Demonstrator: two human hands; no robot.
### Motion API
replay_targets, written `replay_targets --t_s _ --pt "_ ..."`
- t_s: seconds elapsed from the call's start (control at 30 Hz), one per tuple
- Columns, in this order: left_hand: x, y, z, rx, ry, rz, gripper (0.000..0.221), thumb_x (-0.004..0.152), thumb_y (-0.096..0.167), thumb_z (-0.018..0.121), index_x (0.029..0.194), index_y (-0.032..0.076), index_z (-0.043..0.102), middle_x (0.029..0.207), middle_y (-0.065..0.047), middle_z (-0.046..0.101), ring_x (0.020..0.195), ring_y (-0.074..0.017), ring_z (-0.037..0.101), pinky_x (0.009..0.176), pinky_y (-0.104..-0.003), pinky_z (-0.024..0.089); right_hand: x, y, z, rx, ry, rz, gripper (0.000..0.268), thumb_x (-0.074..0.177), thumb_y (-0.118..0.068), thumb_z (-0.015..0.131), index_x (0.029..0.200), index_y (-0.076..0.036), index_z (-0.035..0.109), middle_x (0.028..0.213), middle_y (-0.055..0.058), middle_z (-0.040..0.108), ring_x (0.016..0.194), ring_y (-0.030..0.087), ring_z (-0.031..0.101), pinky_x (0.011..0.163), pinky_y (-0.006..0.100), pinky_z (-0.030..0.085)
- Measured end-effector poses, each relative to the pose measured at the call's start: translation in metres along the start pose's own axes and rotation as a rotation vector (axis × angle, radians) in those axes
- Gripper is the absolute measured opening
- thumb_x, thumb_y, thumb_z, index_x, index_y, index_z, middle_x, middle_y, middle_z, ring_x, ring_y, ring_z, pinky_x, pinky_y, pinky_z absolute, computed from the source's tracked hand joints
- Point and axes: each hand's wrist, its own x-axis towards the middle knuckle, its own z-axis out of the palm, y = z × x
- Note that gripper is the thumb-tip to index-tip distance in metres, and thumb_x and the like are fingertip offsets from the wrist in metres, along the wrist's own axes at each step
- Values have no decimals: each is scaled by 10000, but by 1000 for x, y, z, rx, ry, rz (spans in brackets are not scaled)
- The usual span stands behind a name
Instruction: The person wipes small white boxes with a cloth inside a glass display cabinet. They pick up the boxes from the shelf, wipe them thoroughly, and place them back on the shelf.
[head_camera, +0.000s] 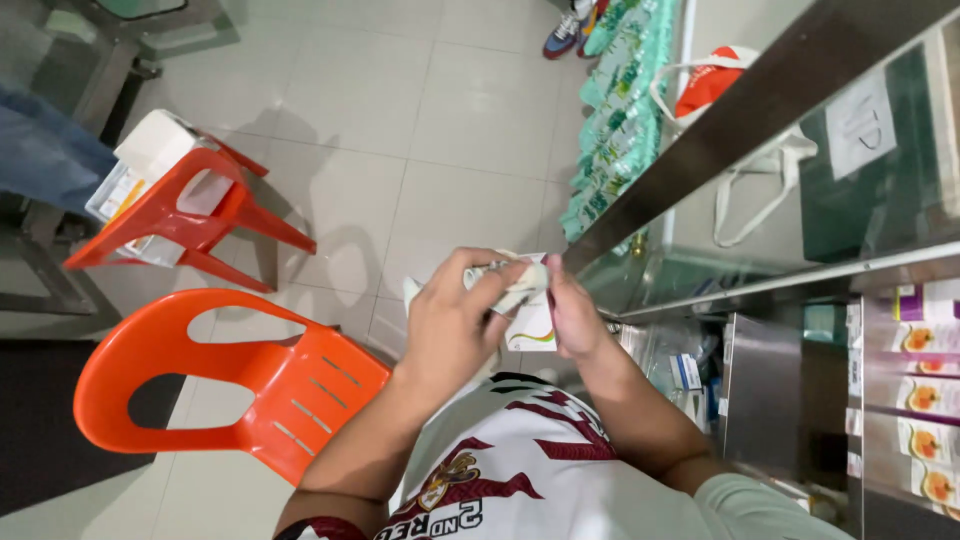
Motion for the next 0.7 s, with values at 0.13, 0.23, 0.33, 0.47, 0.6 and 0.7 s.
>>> replay_targets --t_s 0.13,0.23,0.33,0.47,0.6,0.7 --pt "-13 26 12 -82 -63 69 316 825 195 753 1139 218 738 1129 -22 641 983 -317 703 819 -435 589 -2 -18 7 -15 17 -69 693 1067 -574 308 940 -52 747 768 78 718 633 112 664 634 227 562" --pt "-26 21 24 -133 -115 80 316 805 175 763 1116 226 752 1104 -16 643 961 -312 710 808 -431 594 -8 -27 8 -58 153 -78 860 1008 -688 261 1115 5 759 855 168 777 694 166 758 664 293 640" --pt "-16 1 17 -161 -116 66 319 778 149 770 1092 206 750 1104 -26 651 969 -338 711 815 -455 591 -19 -27 16 -34 170 -157 807 1028 -623 307 1162 46 738 846 200 768 701 176 761 675 318 654" --pt "6 18 8 -43 -19 74 353 785 145 783 1126 222 733 1134 -7 638 1018 -299 698 859 -417 575 -17 9 -41 -53 92 -183 640 1070 -481 372 1163 53 713 894 237 750 735 265 761 701 427 663" --pt "-17 40 47 -15 69 262 225 923 172 657 1136 176 726 1064 -63 620 902 -298 678 770 -383 548 -42 -36 -2 191 96 -93 716 1026 -600 417 944 19 769 672 170 716 512 201 692 540 301 626" --pt "-27 52 49 -50 -25 342 236 943 185 595 1147 189 714 1097 -33 629 908 -252 672 754 -339 542 -44 -44 -26 -56 274 -150 826 1000 -665 310 1156 11 758 800 154 770 662 131 741 645 276 627"
